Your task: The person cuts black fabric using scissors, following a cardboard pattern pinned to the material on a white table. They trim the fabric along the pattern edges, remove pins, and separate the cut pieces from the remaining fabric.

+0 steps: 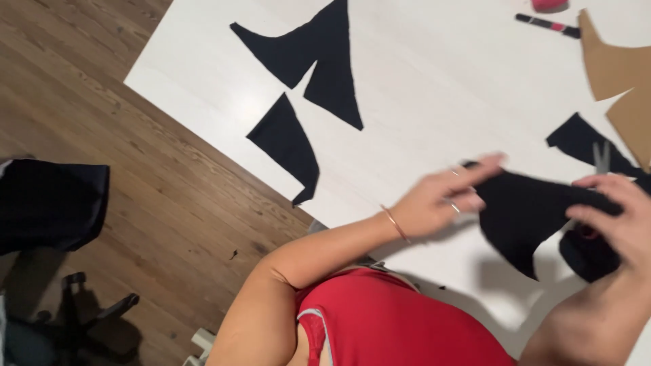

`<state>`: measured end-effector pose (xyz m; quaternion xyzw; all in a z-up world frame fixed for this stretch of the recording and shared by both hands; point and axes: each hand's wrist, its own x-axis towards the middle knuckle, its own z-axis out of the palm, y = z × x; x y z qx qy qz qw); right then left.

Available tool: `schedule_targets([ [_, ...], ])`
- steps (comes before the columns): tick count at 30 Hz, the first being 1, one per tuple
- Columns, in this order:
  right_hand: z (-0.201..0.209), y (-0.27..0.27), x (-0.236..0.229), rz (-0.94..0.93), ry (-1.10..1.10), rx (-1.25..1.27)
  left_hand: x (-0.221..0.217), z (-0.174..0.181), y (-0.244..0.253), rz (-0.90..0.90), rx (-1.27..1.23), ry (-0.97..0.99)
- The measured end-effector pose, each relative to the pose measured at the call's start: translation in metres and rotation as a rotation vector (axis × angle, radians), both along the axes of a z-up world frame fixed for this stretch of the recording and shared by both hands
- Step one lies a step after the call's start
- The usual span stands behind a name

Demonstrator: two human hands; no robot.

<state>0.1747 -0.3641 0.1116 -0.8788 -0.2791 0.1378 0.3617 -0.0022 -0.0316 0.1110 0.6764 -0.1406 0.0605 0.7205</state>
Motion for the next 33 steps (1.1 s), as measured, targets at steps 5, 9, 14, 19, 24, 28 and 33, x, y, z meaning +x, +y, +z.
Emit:
schedule_targets([
  [5, -0.048, 0.081, 0.052, -0.031, -0.307, -0.173, 0.003, -0.131, 0.066, 0.344, -0.073, 0.27],
  [9, -0.027, 0.154, -0.023, -0.398, -0.533, 0.198, -0.033, -0.138, 0.135, 0.421, 0.103, 0.221],
  [14, -0.062, 0.187, -0.1, -0.313, -0.306, 0.153, -0.092, -0.116, 0.24, 0.84, 0.348, 0.331],
  [19, -0.082, 0.258, -0.176, -0.143, -0.099, 0.144, -0.118, -0.132, 0.322, 0.935, 0.539, 0.446],
  [24, -0.092, 0.345, -0.218, 0.246, -0.124, 0.08, -0.1, -0.161, 0.337, 0.74, 1.089, 0.604],
  [28, -0.102, 0.38, -0.214, 0.366, -0.189, 0.014, -0.085, -0.156, 0.323, 0.533, 0.989, 0.589],
  [33, -0.074, 0.357, -0.191, 0.153, -0.022, 0.433, -0.047, -0.058, 0.232, 0.196, 0.512, 0.384],
])
